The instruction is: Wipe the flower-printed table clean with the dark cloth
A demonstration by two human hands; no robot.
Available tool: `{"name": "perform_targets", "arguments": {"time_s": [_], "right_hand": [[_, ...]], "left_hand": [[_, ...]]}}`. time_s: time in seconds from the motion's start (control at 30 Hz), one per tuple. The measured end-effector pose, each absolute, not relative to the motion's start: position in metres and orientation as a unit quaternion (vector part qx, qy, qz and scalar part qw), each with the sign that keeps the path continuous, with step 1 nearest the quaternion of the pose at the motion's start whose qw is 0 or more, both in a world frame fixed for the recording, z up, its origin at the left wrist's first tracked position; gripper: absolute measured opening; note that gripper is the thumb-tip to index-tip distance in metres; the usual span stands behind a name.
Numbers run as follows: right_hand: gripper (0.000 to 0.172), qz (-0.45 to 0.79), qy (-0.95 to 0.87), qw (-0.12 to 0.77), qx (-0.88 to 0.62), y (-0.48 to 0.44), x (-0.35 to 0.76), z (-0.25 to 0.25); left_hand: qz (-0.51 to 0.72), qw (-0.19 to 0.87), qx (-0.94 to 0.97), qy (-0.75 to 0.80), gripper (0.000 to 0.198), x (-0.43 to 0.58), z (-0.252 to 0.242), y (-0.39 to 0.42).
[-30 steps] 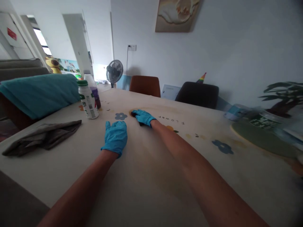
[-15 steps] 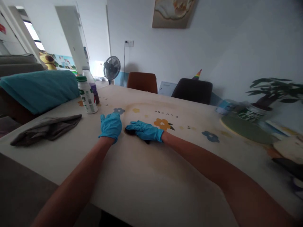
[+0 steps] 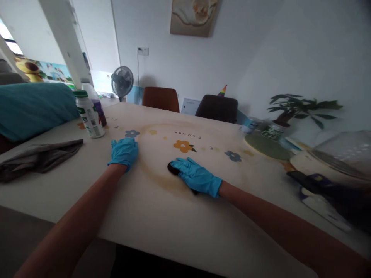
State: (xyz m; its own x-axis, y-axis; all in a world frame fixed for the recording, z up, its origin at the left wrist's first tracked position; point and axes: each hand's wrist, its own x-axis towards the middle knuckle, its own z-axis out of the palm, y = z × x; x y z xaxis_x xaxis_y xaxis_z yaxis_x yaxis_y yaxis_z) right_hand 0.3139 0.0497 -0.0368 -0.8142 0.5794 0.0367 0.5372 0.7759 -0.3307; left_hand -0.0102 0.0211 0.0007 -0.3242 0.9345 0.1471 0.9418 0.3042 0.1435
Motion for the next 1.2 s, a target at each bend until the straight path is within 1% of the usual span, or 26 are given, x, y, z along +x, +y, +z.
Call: {"name": "perform_targets", "arguments": {"time_s": [0.27,0.47,0.57,0.73,0.87,0.97,1.2], "right_hand": [[0.06,0.096,-0.851,0.104,-0.506,0.122,0.374,-0.035],[0.057,0.071,-0.789,0.115,-0.599,0.131,0.43,-0.026],[0.059,0.061,-0.788,0.117,-0.601,0.119,0.446,-0.025],[0.062,0.062,-0.784,0.133,-0.603,0.09,0.459,-0.03],[0.062,0.071,-0.793,0.128,-0.592,0.065,0.459,-0.037],[0.063,0.068,-0.803,0.124,-0.578,0.049,0.449,-0.044],[0.063,0.077,-0.865,0.142,-0.475,0.015,0.392,-0.056]], "left_hand": [[-0.103,0.01,-0.583,-0.806,0.054,-0.015,-0.001,0.02],[-0.082,-0.002,-0.592,-0.802,0.052,-0.015,0.003,0.019],[-0.078,-0.002,-0.604,-0.793,0.053,-0.014,0.006,0.017],[-0.061,-0.004,-0.611,-0.789,0.05,-0.015,0.006,0.016],[-0.057,-0.003,-0.614,-0.788,0.053,-0.013,0.006,0.016],[-0.051,-0.005,-0.612,-0.79,0.053,-0.012,0.006,0.017],[-0.054,0.001,-0.614,-0.787,0.056,-0.013,0.004,0.018]]}}
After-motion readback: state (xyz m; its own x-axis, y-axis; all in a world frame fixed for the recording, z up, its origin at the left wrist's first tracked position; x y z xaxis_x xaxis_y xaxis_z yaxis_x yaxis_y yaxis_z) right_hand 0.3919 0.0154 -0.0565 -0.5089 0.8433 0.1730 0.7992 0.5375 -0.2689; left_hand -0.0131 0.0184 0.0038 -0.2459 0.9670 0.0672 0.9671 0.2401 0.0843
